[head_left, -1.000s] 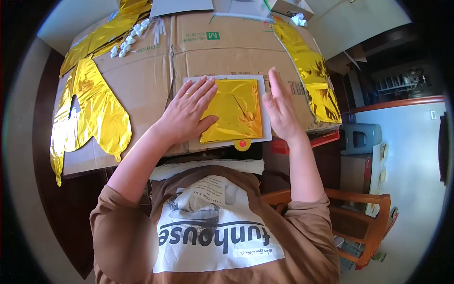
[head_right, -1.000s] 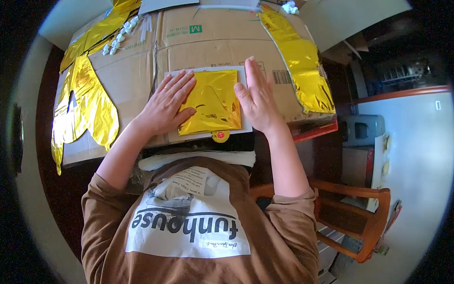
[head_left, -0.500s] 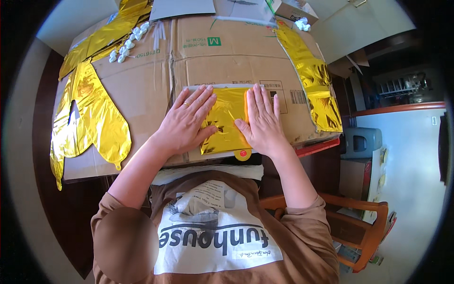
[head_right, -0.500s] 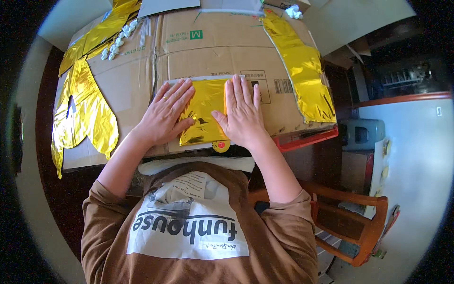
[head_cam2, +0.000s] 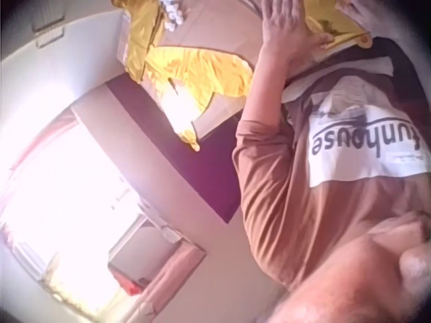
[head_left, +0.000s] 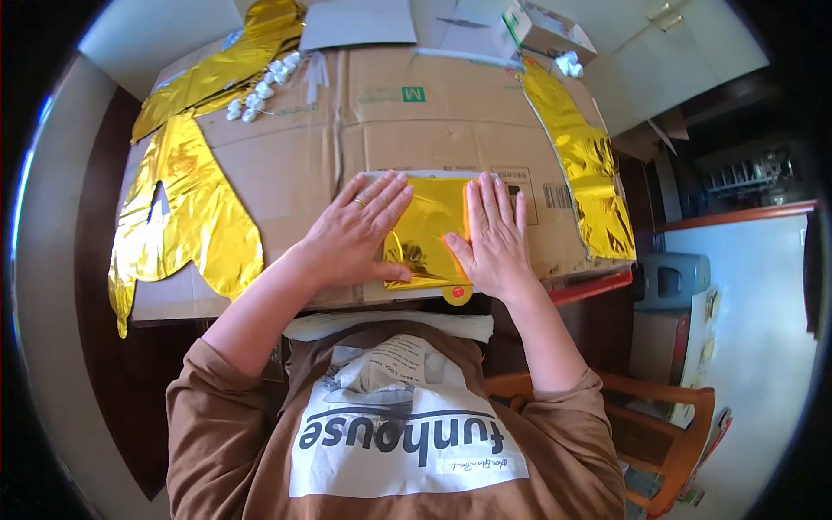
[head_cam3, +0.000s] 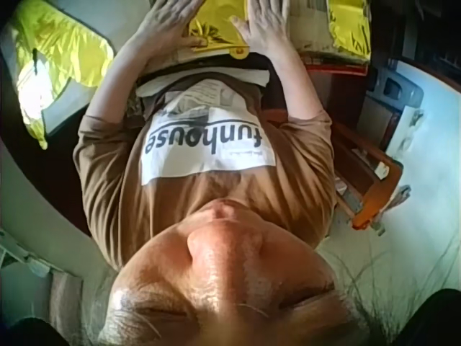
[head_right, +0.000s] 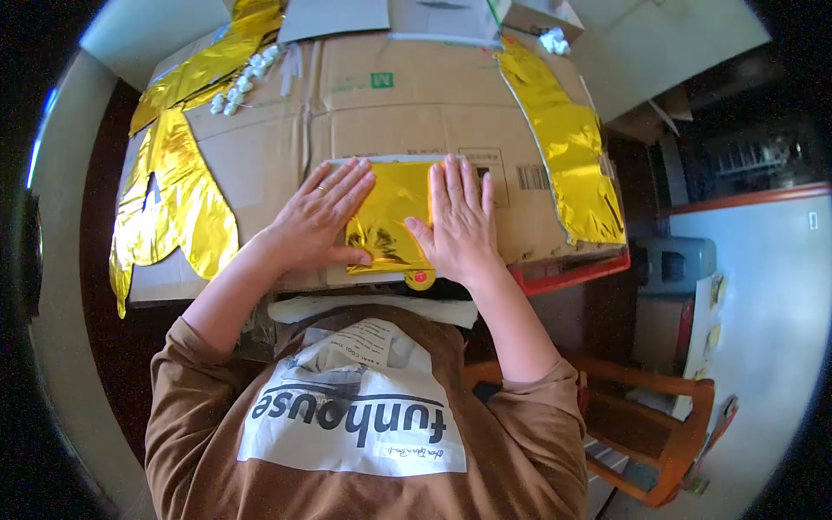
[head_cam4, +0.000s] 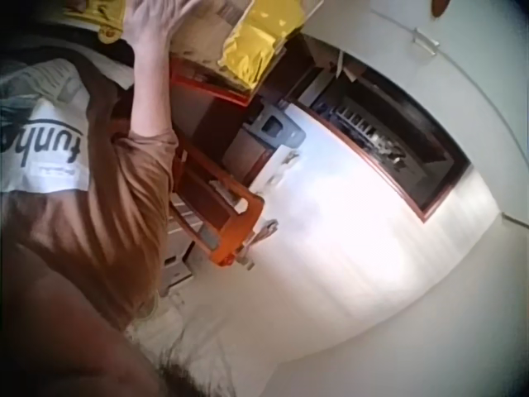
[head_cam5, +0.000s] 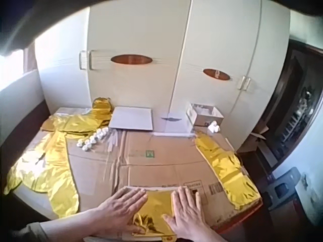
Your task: Carefully folding and organizing gold foil balloons on a flat cardboard workspace.
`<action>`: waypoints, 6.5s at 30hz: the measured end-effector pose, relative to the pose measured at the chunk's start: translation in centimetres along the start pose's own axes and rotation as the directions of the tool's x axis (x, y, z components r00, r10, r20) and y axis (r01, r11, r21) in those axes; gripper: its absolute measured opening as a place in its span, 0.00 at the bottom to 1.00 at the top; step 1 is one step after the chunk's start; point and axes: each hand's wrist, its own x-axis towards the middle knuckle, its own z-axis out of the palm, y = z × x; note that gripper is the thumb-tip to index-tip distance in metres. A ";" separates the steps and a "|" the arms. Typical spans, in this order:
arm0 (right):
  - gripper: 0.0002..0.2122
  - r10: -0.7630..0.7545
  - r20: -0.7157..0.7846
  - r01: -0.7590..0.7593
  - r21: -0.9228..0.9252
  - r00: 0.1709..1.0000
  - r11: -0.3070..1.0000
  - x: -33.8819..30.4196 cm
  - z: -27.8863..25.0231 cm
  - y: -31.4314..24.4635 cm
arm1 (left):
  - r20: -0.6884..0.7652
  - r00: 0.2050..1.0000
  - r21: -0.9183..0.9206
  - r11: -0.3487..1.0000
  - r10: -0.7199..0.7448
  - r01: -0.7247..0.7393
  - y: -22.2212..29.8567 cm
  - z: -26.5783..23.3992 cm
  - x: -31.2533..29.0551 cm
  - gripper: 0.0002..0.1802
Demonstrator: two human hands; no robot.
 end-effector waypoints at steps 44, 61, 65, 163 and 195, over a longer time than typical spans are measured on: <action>0.03 -0.431 -0.190 0.449 0.615 0.882 0.648 26.7 -0.5 -21.1 | -0.405 0.911 -0.226 0.974 -0.076 -0.019 -1.8 4.3 -0.7 0.41; 0.05 0.127 0.258 -0.280 0.736 0.958 0.616 -0.4 -5.2 1.5 | -0.346 0.920 -0.086 0.970 0.184 -0.227 1.9 -2.0 -1.5 0.25; 0.08 0.171 0.178 -0.245 0.630 0.969 0.737 0.0 -5.7 0.7 | -0.123 0.975 -0.049 0.980 0.187 -0.195 3.2 -1.8 -0.6 0.20; 0.14 -0.230 -0.579 0.314 0.048 0.782 0.948 -0.3 -0.8 -4.5 | -0.213 0.977 -0.258 0.965 -0.007 -0.049 -2.5 -1.5 3.1 0.12; 0.17 -0.129 -0.447 0.205 0.125 0.885 0.971 3.2 1.3 -4.9 | -0.430 0.888 -0.062 0.976 0.163 -0.209 -3.2 -1.8 3.7 0.11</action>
